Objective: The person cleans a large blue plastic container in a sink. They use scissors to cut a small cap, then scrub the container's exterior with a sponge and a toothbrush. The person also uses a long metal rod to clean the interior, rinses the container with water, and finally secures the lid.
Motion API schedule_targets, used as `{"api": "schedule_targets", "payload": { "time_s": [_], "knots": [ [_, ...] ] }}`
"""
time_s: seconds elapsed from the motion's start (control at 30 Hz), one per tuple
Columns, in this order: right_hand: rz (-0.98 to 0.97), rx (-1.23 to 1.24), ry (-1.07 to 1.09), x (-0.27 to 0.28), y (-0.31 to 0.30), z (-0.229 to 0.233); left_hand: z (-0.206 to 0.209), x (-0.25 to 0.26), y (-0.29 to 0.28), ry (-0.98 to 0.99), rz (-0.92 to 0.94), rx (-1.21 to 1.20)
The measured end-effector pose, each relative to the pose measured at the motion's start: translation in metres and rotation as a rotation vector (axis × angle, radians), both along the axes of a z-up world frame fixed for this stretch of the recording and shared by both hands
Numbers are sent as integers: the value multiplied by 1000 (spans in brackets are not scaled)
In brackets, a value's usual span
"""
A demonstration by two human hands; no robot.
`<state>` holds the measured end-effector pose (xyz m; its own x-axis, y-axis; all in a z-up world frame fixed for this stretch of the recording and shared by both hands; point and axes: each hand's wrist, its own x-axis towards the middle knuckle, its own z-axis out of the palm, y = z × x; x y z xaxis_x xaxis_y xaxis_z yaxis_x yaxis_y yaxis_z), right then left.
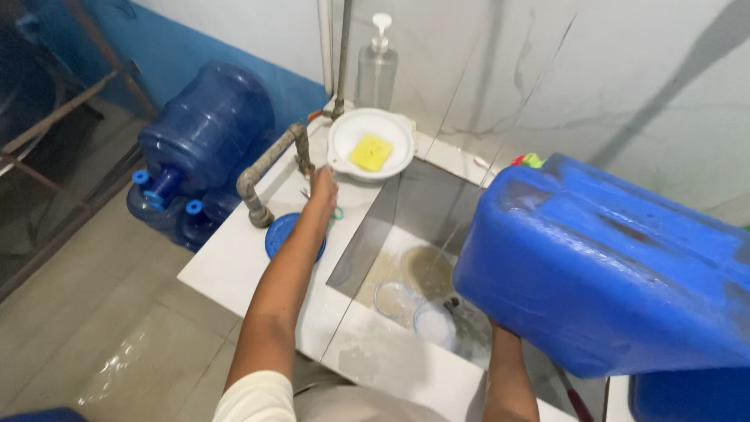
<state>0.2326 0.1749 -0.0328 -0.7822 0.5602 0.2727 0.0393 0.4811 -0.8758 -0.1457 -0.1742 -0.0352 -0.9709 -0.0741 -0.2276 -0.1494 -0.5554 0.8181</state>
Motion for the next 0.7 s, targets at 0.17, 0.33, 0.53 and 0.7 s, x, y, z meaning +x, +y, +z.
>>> {"api": "schedule_targets", "payload": {
  "time_s": [0.17, 0.33, 0.53, 0.7],
  "knots": [
    [32, 12, 7, 6, -5, -9, 29, -41, -26, -120, 85, 326],
    [71, 26, 37, 3, -1, -10, 43, -55, -56, -187, 71, 279],
    [67, 22, 69, 10, 3, -14, 37, -29, -51, 61, 9, -46],
    [66, 18, 81, 15, 4, -13, 60, -5, -51, 15, 6, -236]
  ]
}}
